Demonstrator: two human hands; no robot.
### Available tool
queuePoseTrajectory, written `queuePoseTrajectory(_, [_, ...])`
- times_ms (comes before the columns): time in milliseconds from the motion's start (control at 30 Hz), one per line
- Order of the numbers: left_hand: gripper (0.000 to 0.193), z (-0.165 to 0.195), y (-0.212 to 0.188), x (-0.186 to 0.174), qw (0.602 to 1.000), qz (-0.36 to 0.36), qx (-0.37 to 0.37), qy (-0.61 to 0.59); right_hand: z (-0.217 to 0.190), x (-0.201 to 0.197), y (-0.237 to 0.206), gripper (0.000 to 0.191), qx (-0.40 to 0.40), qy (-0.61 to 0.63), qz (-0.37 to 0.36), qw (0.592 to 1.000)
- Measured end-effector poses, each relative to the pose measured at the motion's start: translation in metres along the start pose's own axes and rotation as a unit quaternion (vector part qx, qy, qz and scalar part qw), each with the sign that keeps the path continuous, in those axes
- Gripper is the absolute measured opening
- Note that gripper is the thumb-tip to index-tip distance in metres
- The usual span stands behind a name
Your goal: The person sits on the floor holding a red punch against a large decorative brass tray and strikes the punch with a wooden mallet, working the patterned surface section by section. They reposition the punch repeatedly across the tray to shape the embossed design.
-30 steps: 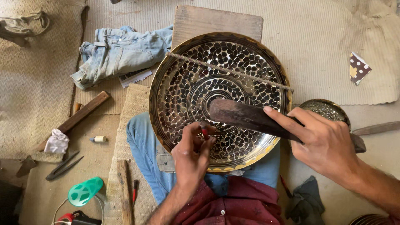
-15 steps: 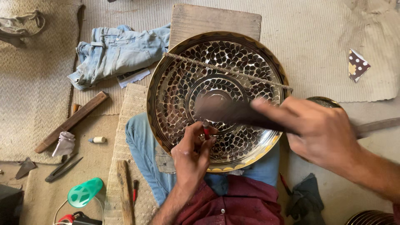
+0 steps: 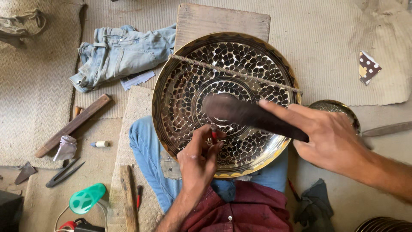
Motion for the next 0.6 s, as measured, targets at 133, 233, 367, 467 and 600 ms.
queuePoseTrajectory(133, [0.037, -0.001, 0.0, 0.0, 1.0, -0.007, -0.024, 0.005, -0.013, 0.003, -0.001, 0.095, -0.087, -0.182, 0.035, 0.979])
queuePoseTrajectory(233, [0.038, -0.001, -0.001, 0.001, 1.0, -0.01, -0.026, 0.006, 0.014, 0.008, 0.001, 0.096, 0.061, 0.091, -0.002, 0.994])
queuePoseTrajectory(367, [0.038, -0.001, -0.003, 0.002, 1.0, -0.008, 0.006, -0.006, -0.001, 0.007, 0.002, 0.099, -0.023, -0.089, -0.017, 0.996])
queuePoseTrajectory(467, [0.035, -0.014, -0.002, 0.008, 0.999, -0.027, -0.023, -0.002, 0.003, 0.006, 0.002, 0.092, 0.005, -0.005, -0.003, 1.0])
queuePoseTrajectory(600, [0.034, -0.011, -0.002, 0.007, 0.999, -0.025, 0.023, 0.0, 0.01, 0.012, 0.002, 0.089, 0.021, -0.032, -0.015, 0.999])
Point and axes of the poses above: each hand's wrist, its own y-axis towards the middle knuckle, its own x-axis out of the palm, z = x × y, the point moved 9 cm from there along y, towards the middle knuckle, and after that the axes turned 5 degrees about -y, right-handed, at the moved point
